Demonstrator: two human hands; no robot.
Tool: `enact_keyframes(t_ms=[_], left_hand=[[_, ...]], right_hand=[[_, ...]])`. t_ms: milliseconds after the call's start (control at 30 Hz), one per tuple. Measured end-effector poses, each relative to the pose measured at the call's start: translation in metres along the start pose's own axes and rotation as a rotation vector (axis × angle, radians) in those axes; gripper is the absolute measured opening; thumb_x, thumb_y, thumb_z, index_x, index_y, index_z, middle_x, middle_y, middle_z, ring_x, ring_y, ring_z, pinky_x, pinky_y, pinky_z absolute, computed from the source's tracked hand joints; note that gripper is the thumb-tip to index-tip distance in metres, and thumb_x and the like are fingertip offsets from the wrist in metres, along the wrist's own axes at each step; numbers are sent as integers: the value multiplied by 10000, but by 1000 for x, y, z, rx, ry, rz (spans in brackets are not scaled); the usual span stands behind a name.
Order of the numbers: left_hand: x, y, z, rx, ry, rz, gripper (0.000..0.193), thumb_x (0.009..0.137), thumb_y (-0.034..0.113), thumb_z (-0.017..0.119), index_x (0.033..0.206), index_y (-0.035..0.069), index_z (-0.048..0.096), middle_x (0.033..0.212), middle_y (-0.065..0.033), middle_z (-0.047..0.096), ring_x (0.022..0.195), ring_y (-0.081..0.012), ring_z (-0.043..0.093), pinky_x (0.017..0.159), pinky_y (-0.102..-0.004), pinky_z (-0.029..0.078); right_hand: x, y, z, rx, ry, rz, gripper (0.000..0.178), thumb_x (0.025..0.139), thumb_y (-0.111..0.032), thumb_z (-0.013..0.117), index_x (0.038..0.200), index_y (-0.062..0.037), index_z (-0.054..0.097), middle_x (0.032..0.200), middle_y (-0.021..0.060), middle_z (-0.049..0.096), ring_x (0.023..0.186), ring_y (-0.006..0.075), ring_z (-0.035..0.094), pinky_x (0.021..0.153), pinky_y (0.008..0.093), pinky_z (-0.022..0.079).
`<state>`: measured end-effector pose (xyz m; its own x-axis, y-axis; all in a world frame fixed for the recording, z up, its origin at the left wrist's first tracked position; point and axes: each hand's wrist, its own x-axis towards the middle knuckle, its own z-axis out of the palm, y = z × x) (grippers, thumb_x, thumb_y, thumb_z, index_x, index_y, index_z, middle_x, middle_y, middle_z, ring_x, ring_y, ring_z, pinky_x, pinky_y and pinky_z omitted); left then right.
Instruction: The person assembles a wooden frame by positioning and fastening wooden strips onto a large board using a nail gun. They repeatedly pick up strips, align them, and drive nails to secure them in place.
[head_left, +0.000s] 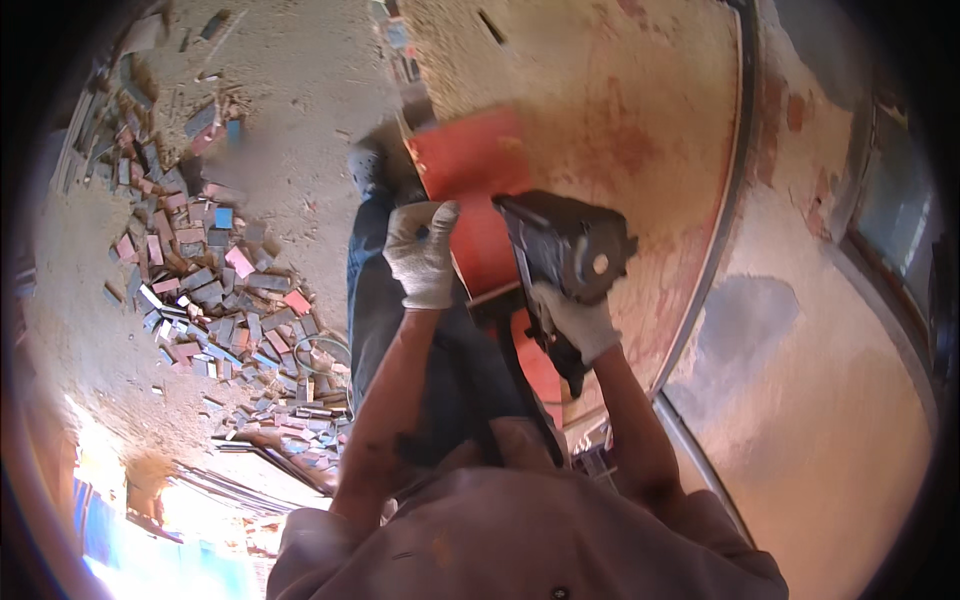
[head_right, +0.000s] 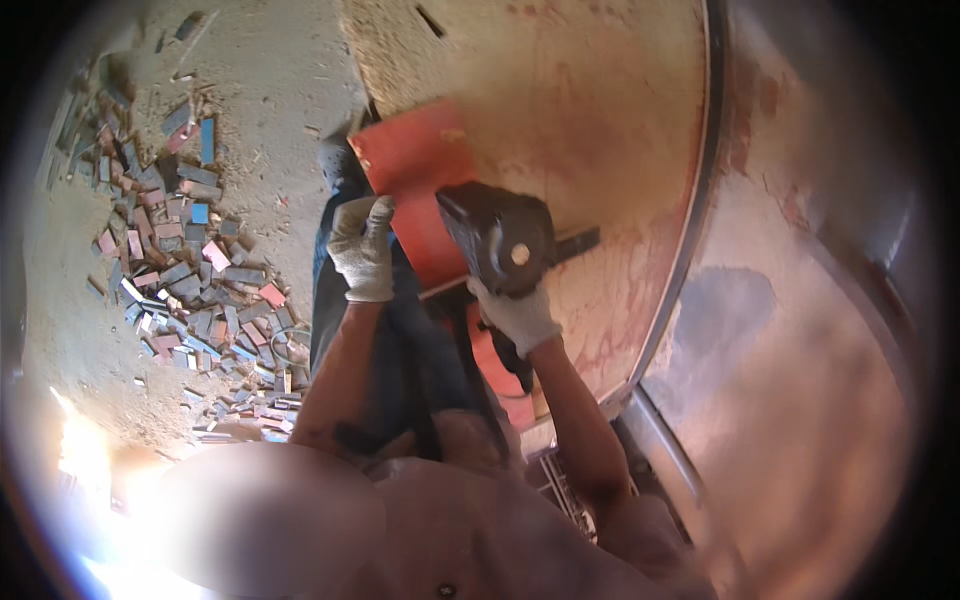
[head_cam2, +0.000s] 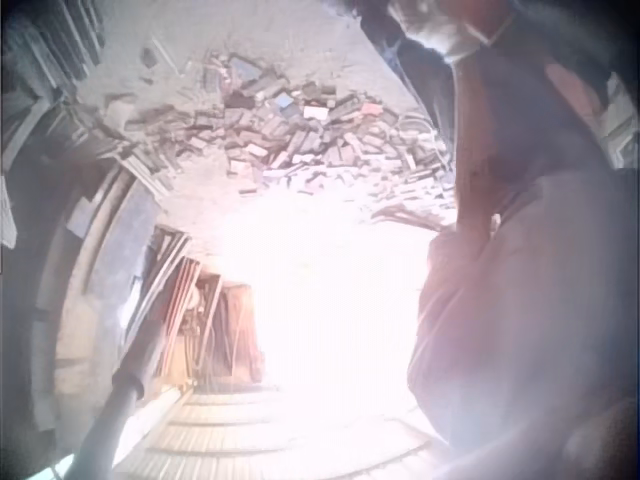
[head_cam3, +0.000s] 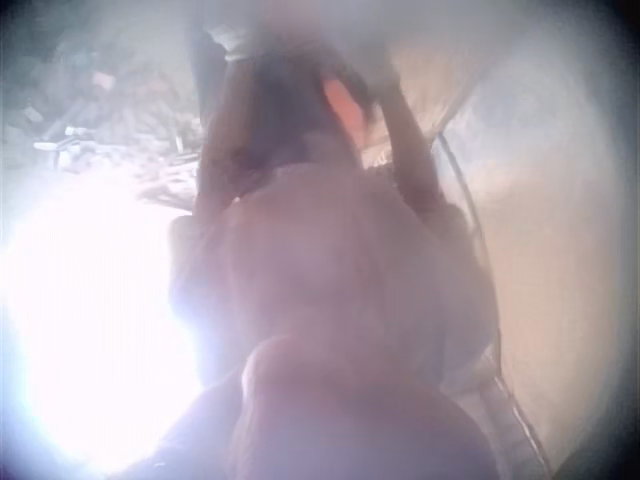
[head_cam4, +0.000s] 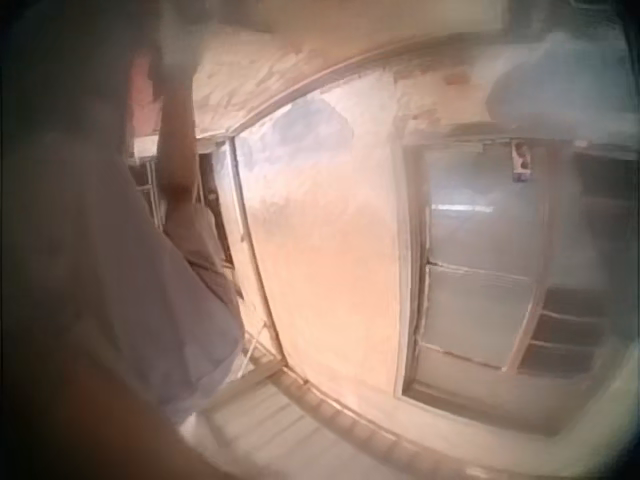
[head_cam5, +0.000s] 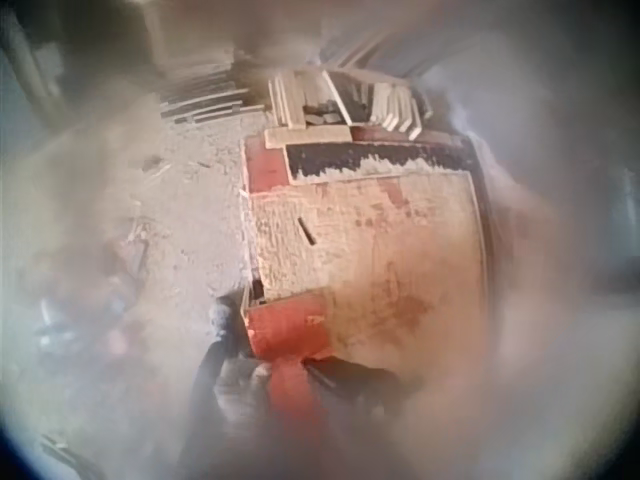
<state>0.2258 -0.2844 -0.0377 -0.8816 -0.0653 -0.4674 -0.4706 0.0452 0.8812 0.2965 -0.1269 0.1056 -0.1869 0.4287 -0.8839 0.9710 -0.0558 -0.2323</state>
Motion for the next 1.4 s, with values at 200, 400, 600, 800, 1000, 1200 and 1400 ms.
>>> enact_keyframes(t_ms=[200, 400, 600, 800, 1000, 1200, 1400], left_hand=[[-82, -10, -38, 822, -560, -413, 672, 720, 429, 878, 1216, 32, 661, 1103, -166, 715, 1027, -351, 674, 906, -425, 526], [-104, -24, -42, 779, -539, -369, 370, 703, 292, 861, 964, 66, 728, 891, -126, 733, 824, -314, 711, 755, -411, 554], [-28, -3, -62, 479, -227, 37, 299, 707, 38, 838, 992, 53, 749, 835, -82, 693, 753, -195, 670, 705, -327, 537], [36, 39, -22, 138, 9, -115, 326, 819, -33, 754, 1143, -29, 724, 969, -94, 742, 843, -148, 686, 762, -298, 567], [66, 27, 11, 127, 129, -169, 328, 822, 29, 772, 1141, -28, 725, 968, -108, 748, 855, -156, 691, 775, -299, 562], [62, 17, 16, 158, 214, -163, 380, 802, 132, 810, 1152, 0, 743, 938, -106, 746, 840, -144, 681, 800, -289, 542], [59, -8, 28, -32, 224, -138, 346, 809, 63, 827, 1141, 0, 753, 931, -47, 703, 889, -144, 666, 831, -291, 537]], right_hand=[[8, 60, -15, -29, -17, -93, 413, 857, -260, 780, 1169, -42, 620, 969, 71, 722, 896, 173, 693, 834, 347, 545], [-50, 190, -66, -490, 331, -465, 562, 814, -189, 812, 1307, -32, 591, 1275, 114, 672, 1223, 221, 617, 1020, 400, 495], [-24, 210, -92, -437, 553, -331, 714, 800, -226, 808, 1411, -25, 497, 1003, 233, 734, 930, 434, 717, 765, 498, 565], [37, 203, -65, -625, 587, -109, 930, 803, -397, 779, 1537, -44, 329, 1027, 293, 711, 942, 475, 694, 797, 537, 549], [39, 127, -38, -653, 533, -68, 892, 829, -366, 759, 1537, -42, 325, 1071, 290, 690, 999, 466, 669, 849, 532, 527], [43, 29, -34, -756, 571, -730, 669, 845, -245, 768, 1422, -61, 485, 1144, 229, 628, 1045, 423, 601, 886, 501, 494], [125, -108, 5, -1020, 347, -1339, 838, 721, -325, 869, 1428, -81, 492, 1345, 151, 541, 1225, 352, 512, 1088, 475, 408]])
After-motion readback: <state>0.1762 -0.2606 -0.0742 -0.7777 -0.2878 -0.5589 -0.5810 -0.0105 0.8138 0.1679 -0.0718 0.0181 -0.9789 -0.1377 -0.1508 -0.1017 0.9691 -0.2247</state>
